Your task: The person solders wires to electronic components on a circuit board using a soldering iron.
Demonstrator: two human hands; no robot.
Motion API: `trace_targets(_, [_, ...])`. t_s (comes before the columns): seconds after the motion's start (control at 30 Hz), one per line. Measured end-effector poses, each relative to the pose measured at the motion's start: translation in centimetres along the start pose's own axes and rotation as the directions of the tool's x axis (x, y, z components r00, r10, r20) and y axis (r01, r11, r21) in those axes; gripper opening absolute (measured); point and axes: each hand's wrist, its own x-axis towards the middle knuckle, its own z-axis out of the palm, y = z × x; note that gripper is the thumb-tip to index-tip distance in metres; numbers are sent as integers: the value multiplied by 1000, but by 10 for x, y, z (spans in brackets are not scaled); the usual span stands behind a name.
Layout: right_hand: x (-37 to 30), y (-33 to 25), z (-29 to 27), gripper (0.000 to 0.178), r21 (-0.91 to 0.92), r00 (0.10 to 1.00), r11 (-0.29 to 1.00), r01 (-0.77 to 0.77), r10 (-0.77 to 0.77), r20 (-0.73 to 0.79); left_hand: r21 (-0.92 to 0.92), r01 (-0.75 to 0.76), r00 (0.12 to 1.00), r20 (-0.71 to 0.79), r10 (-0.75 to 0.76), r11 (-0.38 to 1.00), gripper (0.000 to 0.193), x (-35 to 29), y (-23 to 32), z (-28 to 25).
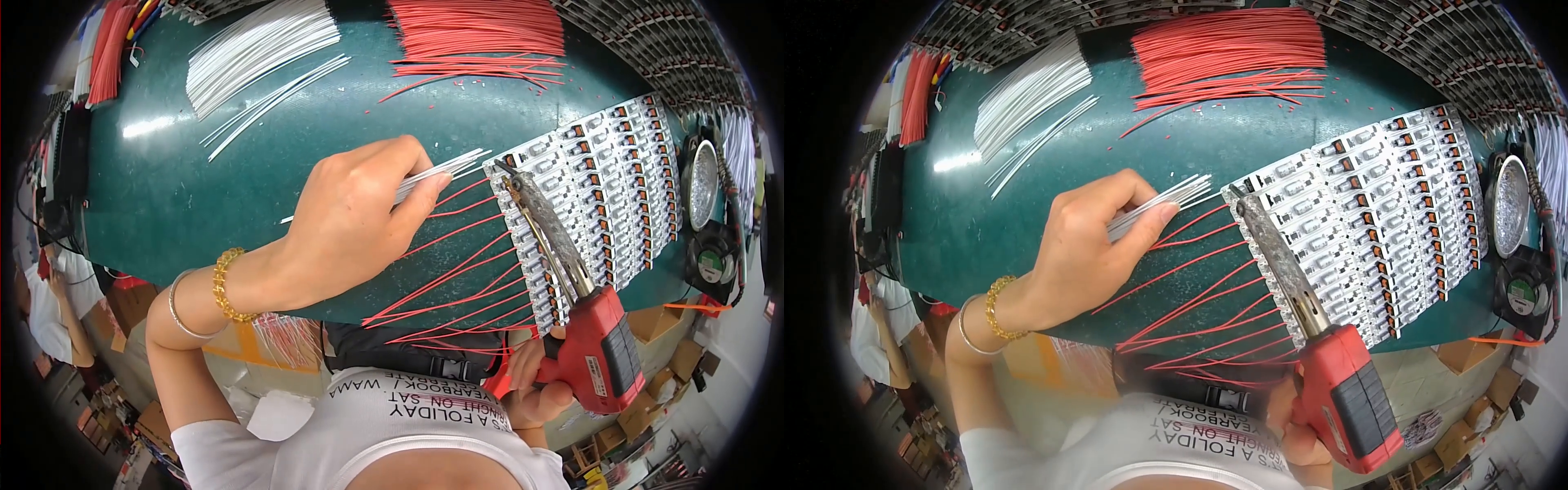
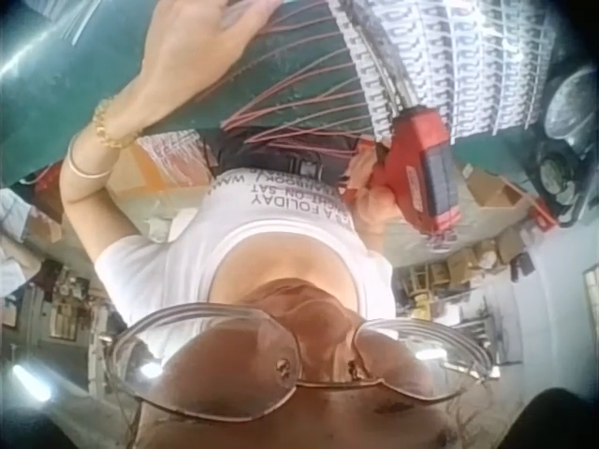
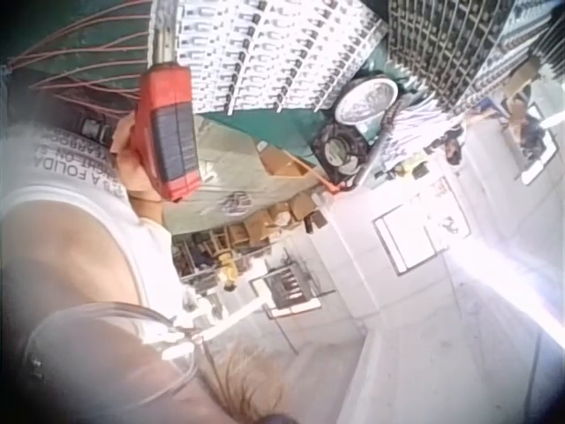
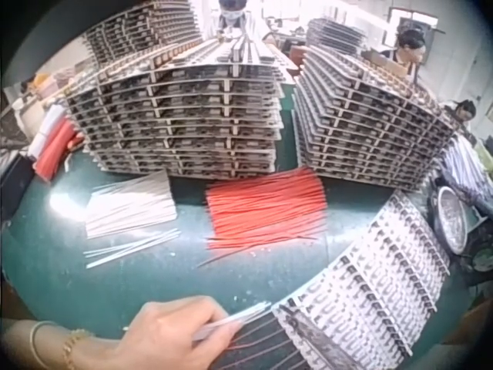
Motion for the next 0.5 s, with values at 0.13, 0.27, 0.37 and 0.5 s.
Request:
trace_targets(0.13, [9, -14, 10, 92, 24, 998, 998, -57, 56, 40, 0, 13, 1000, 7, -13, 1000, 14, 0, 0, 0])
trace_targets(0.27, [5, -6, 9, 92, 80, 999, 996, -30, 32, -20, 15, 1, 1000, 8, -1, 1000, 12, 0, 0, 1])
trace_targets(0.37, [-2, 4, -3, 90, 91, 974, 980, 178, -163, -154, 12, -48, 997, -53, 49, 999, 13, 1, -1, 4])
trace_targets(0.5, [17, -29, -15, 84, -66, 868, 932, 356, -356, -345, 11, -184, 952, -246, 181, 983, 12, 0, -6, -2])
